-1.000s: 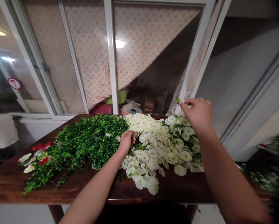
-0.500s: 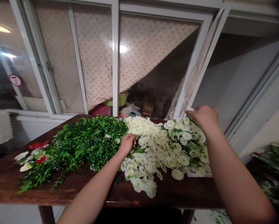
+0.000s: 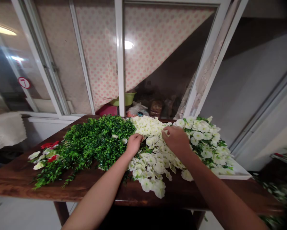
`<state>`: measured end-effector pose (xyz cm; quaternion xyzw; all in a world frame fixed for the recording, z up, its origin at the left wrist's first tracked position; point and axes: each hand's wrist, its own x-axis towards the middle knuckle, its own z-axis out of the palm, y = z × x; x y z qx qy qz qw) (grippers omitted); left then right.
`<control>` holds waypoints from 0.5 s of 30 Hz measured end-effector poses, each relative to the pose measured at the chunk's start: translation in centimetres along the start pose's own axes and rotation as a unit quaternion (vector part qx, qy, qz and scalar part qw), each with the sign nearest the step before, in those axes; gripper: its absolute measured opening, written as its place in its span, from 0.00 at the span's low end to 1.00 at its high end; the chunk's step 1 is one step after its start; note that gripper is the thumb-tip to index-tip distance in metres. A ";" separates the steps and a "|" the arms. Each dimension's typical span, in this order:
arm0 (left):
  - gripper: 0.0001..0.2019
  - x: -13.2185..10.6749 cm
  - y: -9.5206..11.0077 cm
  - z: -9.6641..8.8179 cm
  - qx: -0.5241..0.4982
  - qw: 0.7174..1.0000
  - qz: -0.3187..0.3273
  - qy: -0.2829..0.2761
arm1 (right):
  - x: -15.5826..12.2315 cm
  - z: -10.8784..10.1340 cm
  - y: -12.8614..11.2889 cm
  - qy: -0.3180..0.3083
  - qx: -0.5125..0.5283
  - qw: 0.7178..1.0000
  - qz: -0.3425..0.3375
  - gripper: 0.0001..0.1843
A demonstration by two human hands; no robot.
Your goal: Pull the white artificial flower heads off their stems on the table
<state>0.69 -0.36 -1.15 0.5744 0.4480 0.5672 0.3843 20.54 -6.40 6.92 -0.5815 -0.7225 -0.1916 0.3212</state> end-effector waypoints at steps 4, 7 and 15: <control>0.12 0.5 -1.0 -0.3 0.046 0.999 0.026 0.015 | -0.5 6.0 -1.0 -0.200 0.064 0.977 0.032 0.14; 0.11 0.5 -1.3 -0.2 0.070 0.997 0.019 -0.004 | -0.2 8.8 -1.4 -0.256 0.052 0.963 0.067 0.14; 0.10 0.2 -0.9 -0.7 0.156 0.987 0.042 0.004 | -0.1 11.7 -1.6 -0.219 0.026 0.972 0.080 0.11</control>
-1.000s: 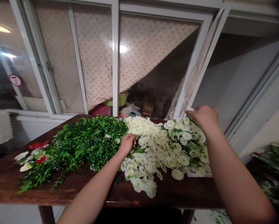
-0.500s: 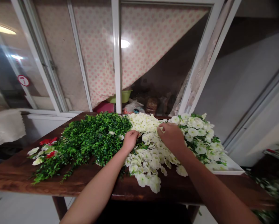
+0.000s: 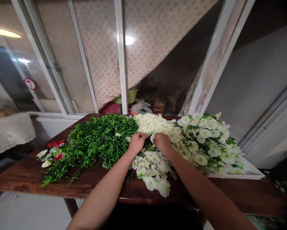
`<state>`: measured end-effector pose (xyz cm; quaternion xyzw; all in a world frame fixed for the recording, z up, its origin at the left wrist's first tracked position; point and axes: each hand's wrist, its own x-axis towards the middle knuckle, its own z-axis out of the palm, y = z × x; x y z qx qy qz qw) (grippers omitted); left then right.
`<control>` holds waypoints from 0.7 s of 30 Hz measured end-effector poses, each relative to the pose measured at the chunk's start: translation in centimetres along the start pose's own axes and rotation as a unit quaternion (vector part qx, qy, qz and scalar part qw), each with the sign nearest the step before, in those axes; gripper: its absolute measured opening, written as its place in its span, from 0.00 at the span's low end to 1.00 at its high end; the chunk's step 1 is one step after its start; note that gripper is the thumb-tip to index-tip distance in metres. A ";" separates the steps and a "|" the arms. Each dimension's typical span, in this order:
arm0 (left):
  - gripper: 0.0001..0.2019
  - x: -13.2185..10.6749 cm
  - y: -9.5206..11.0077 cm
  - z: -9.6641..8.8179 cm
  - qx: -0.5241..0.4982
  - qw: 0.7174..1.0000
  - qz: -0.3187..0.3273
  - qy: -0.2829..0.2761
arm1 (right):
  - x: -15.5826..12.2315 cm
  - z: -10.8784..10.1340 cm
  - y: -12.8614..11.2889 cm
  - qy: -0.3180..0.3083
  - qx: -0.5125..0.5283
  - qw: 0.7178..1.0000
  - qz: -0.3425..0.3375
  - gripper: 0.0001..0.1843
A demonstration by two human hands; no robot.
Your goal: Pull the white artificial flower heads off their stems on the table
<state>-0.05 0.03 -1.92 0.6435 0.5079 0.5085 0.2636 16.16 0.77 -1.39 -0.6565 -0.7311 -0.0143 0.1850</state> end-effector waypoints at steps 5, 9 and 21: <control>0.09 0.4 -0.2 -0.1 -0.039 0.999 0.002 -0.036 | 0.1 0.0 0.1 0.054 0.320 0.946 0.017 0.10; 0.16 0.3 0.3 0.0 -0.204 0.967 -0.057 -0.142 | -0.6 -0.4 -0.6 -0.008 0.593 0.805 0.021 0.14; 0.17 0.4 1.0 -0.2 -0.393 0.893 -0.164 -0.146 | -1.9 -0.5 -1.4 -0.069 0.760 0.646 0.039 0.17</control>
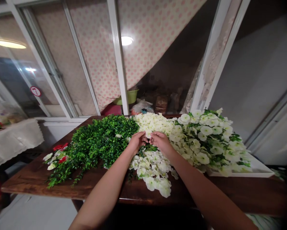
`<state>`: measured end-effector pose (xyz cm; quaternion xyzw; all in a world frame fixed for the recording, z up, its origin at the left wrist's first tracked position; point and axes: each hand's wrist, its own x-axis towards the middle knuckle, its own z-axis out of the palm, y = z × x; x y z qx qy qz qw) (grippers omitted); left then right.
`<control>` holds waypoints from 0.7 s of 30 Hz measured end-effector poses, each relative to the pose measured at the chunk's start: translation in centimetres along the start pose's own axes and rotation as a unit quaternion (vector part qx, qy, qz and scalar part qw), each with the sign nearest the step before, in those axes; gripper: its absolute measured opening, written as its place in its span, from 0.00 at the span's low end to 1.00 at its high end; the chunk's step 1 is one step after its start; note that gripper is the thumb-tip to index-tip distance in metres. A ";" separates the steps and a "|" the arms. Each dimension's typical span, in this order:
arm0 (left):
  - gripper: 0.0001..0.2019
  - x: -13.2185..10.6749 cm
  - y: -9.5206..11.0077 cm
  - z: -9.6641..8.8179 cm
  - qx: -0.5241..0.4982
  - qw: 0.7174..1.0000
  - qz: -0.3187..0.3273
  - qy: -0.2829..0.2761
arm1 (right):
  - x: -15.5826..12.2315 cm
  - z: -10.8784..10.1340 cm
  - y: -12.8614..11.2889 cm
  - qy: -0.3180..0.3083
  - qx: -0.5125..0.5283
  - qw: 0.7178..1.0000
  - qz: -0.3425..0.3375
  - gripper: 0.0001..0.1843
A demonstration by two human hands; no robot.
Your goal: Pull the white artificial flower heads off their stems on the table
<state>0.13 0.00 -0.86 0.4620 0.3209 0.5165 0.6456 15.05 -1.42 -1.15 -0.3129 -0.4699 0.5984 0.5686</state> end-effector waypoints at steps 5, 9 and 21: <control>0.14 0.0 -0.4 0.0 0.004 1.000 -0.002 0.008 | -0.2 0.3 0.0 -0.012 0.026 1.000 0.000 0.15; 0.14 -0.1 -0.8 0.1 0.049 0.999 0.013 -0.001 | -0.4 0.4 0.0 0.007 -0.008 1.000 0.005 0.13; 0.16 0.4 -1.2 0.0 0.198 0.976 0.093 0.010 | -0.1 0.2 0.3 0.021 -0.052 0.998 0.027 0.15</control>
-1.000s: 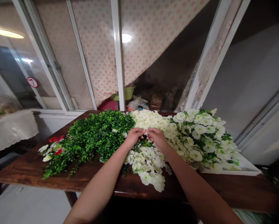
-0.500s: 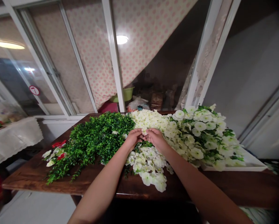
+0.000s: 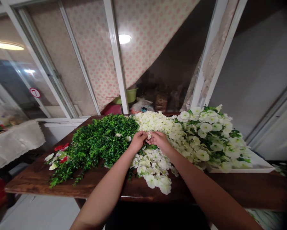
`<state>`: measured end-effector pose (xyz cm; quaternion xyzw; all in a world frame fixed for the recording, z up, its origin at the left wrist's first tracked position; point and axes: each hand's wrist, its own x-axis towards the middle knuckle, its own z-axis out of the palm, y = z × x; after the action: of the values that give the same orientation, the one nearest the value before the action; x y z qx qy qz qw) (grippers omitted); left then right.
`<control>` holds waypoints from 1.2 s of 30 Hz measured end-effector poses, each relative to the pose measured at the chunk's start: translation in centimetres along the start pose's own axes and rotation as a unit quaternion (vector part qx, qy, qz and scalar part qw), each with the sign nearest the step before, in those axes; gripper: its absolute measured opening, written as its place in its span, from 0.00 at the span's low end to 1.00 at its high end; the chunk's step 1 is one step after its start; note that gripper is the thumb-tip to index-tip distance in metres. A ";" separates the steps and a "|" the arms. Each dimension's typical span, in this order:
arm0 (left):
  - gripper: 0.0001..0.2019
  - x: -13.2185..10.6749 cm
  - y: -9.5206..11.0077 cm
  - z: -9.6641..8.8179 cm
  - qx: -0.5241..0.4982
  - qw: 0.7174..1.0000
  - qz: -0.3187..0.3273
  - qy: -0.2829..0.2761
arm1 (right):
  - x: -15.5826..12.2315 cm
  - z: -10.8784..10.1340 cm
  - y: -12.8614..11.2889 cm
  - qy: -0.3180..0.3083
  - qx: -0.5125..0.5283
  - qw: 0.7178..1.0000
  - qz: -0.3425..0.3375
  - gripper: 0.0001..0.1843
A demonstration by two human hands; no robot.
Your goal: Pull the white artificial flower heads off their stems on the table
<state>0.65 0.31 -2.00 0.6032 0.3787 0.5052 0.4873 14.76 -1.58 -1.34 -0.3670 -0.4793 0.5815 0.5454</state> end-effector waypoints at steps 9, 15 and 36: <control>0.16 -0.1 0.2 -0.3 0.112 0.993 0.038 0.015 | 0.3 -1.4 -0.1 -0.011 -0.068 0.997 -0.025 0.17; 0.09 -1.0 0.9 -0.6 0.395 0.909 0.122 0.050 | 0.8 -1.9 -0.2 0.069 -0.029 0.997 -0.021 0.11; 0.07 -1.2 0.4 -0.8 0.532 0.839 0.113 0.013 | 0.9 -2.2 0.7 0.020 -0.003 1.000 0.011 0.12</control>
<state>-0.34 -0.75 -1.88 0.8014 0.5252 0.2850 0.0257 16.50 -0.35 -2.52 -0.3851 -0.4664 0.5784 0.5473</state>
